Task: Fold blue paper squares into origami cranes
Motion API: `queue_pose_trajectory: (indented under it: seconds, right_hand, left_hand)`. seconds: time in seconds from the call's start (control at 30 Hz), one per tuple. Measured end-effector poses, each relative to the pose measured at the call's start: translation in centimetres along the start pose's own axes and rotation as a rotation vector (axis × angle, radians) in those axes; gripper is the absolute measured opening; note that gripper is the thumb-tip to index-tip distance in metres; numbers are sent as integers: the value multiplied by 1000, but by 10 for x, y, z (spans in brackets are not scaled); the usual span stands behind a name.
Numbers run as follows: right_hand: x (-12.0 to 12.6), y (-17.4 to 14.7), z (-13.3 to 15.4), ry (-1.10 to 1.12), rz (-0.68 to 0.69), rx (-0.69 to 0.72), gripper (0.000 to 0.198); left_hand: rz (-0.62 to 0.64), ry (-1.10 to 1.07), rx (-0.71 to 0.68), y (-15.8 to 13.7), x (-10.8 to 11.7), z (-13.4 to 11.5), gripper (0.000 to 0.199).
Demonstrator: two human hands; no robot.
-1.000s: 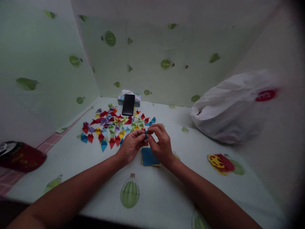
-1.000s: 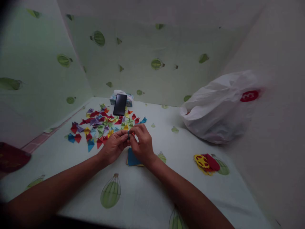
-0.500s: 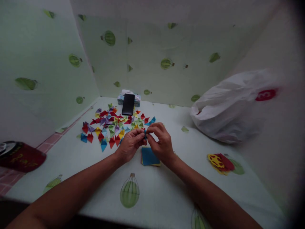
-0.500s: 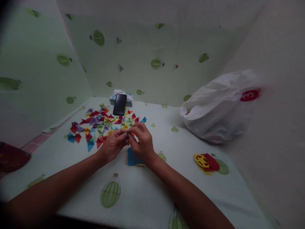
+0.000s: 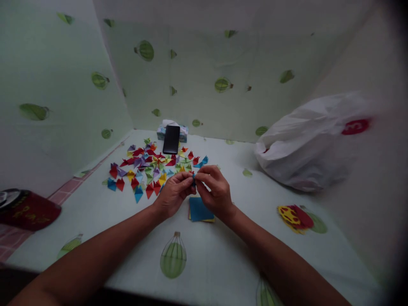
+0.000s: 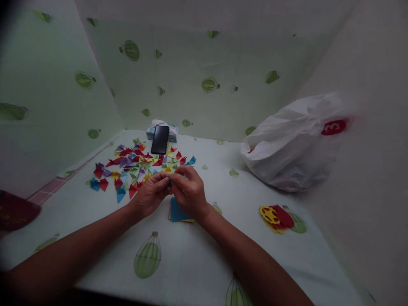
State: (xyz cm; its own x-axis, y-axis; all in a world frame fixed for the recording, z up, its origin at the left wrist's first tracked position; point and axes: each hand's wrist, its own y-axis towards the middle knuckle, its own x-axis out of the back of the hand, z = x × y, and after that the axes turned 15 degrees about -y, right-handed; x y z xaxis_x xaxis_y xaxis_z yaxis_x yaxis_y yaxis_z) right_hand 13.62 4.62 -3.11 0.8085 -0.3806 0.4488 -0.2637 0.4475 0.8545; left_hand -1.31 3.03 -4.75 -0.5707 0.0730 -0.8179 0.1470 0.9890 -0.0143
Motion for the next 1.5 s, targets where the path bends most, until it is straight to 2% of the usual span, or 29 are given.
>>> queue_pose_trajectory:
  seconds: [0.13,0.57,0.77,0.97,1.1,1.33,1.4,1.5]
  right_hand:
    - [0,-2,0,-34,-31,61,19]
    - [-6,-11,3,-94,-116,46,18]
    - [-8,-14,5,-110,-123,-1,21]
    - [-7,-9,13,-17,-102,-60,19]
    - [-3,-3,18,70,-38,-200,15]
    - [1,7,13,590,178,-744,13]
    - [2,9,12,684,190,-800,16]
    - [4,12,12,730,199,-783,18]
  left_hand:
    - [4,-14,13,0,1,0,29]
    - [9,-40,-59,-4,-5,2,26]
    - [11,-26,-90,-3,-6,1,26]
    - [2,-45,-84,2,-1,0,28]
    - [3,-35,-90,3,1,-1,29]
    - [30,3,-49,3,1,-2,28]
    - [37,-1,-25,3,1,-2,27]
    - [39,-22,1,2,1,-3,27]
